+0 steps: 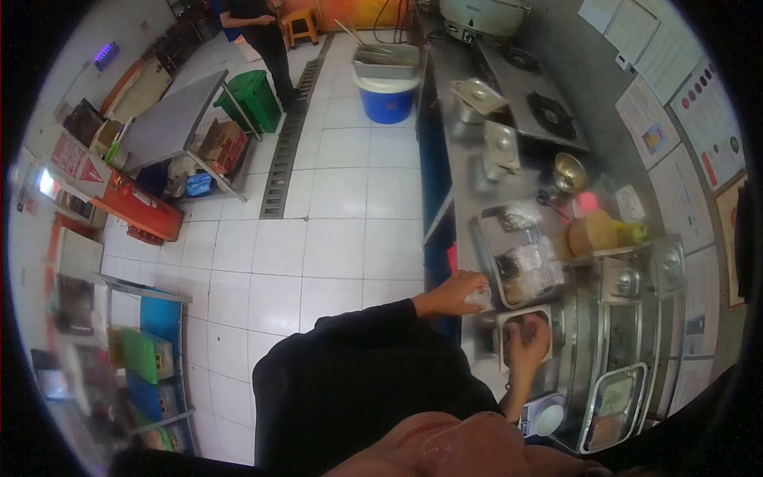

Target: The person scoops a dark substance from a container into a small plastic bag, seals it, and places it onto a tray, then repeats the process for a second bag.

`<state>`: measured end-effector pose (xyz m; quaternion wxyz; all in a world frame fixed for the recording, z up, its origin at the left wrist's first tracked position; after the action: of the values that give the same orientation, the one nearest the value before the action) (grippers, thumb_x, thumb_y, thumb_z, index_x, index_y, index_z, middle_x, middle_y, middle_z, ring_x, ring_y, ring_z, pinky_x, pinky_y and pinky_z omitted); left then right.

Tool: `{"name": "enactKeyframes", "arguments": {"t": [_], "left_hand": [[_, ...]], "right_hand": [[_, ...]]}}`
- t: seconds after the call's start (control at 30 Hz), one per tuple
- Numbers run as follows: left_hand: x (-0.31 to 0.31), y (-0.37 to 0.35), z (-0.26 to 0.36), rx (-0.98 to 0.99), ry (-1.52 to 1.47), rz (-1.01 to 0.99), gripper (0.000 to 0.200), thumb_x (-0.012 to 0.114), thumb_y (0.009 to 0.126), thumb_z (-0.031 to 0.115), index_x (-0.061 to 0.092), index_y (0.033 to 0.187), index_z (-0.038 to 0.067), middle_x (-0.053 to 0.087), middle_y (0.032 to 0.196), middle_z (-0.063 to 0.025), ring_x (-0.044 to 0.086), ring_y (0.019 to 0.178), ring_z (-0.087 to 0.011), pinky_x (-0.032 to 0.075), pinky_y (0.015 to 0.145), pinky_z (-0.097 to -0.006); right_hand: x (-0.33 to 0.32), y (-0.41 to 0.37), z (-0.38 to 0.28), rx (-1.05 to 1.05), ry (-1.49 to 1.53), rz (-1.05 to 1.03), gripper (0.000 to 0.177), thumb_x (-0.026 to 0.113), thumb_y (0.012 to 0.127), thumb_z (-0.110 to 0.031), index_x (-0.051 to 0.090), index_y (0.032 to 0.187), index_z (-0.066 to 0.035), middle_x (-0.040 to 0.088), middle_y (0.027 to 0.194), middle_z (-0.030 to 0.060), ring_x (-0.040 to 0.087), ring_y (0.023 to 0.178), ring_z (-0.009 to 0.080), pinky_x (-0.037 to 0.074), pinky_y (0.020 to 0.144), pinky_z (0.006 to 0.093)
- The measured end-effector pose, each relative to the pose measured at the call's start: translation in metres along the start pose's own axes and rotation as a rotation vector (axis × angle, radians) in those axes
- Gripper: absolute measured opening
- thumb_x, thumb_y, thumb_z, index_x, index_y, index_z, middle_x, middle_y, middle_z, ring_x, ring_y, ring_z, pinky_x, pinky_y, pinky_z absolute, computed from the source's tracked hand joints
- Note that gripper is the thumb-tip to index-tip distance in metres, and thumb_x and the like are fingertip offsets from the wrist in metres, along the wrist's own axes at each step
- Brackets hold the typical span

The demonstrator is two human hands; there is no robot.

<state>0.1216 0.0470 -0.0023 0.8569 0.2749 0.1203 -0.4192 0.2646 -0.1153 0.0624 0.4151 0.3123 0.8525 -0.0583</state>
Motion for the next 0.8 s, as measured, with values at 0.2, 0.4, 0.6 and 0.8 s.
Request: {"name": "enactKeyframes", "arguments": {"t": [0.2,0.4,0.6,0.8], "left_hand": [[0.013,-0.005,0.016,-0.063,-0.059,0.034,0.045,0.071,0.077,0.029,0.049,0.107,0.004,0.056,0.099,-0.0138,0.053,0.096,-0.0322,0.039,0.084,-0.0403],[0.021,-0.029,0.027,-0.054,-0.099,0.108,0.04,0.074,0.077,0.025,0.051,0.103,0.004,0.056,0.099,-0.0135,0.056,0.094,-0.0295,0.043,0.081,-0.0379],[0.034,-0.046,0.024,-0.204,-0.204,0.089,0.046,0.074,0.08,0.031,0.046,0.103,0.002,0.058,0.088,-0.0118,0.059,0.082,-0.023,0.046,0.075,-0.0328],[0.039,-0.048,0.02,-0.229,-0.209,0.05,0.055,0.073,0.08,0.037,0.041,0.109,0.004,0.057,0.091,-0.0134,0.059,0.085,-0.024,0.045,0.075,-0.0338]], "right_hand": [[-0.031,-0.099,0.102,0.492,-0.332,-0.142,0.046,0.07,0.078,-0.017,0.042,0.111,-0.004,0.06,0.088,0.0192,0.061,0.081,0.0387,0.046,0.071,0.0468],[0.003,-0.107,0.152,0.462,0.01,-0.142,0.043,0.064,0.081,-0.004,0.042,0.118,-0.009,0.064,0.072,0.0166,0.063,0.054,0.0247,0.047,0.043,0.0346],[-0.023,-0.055,0.087,0.322,-0.46,-0.158,0.025,0.062,0.083,-0.021,0.062,0.101,-0.004,0.066,0.083,0.0207,0.065,0.084,0.0374,0.05,0.073,0.0488],[-0.011,-0.029,0.111,0.21,-0.705,-0.188,0.017,0.057,0.08,-0.013,0.068,0.093,-0.009,0.067,0.086,0.0179,0.065,0.082,0.036,0.05,0.073,0.0459]]}}
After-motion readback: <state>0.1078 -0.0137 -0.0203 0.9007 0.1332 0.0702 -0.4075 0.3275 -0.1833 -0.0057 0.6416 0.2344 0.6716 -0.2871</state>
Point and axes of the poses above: each hand's wrist, its own y-axis towards the middle knuckle, its own x-axis out of the palm, z = x × y, the point moved 6 cm from there along y, towards the middle knuckle
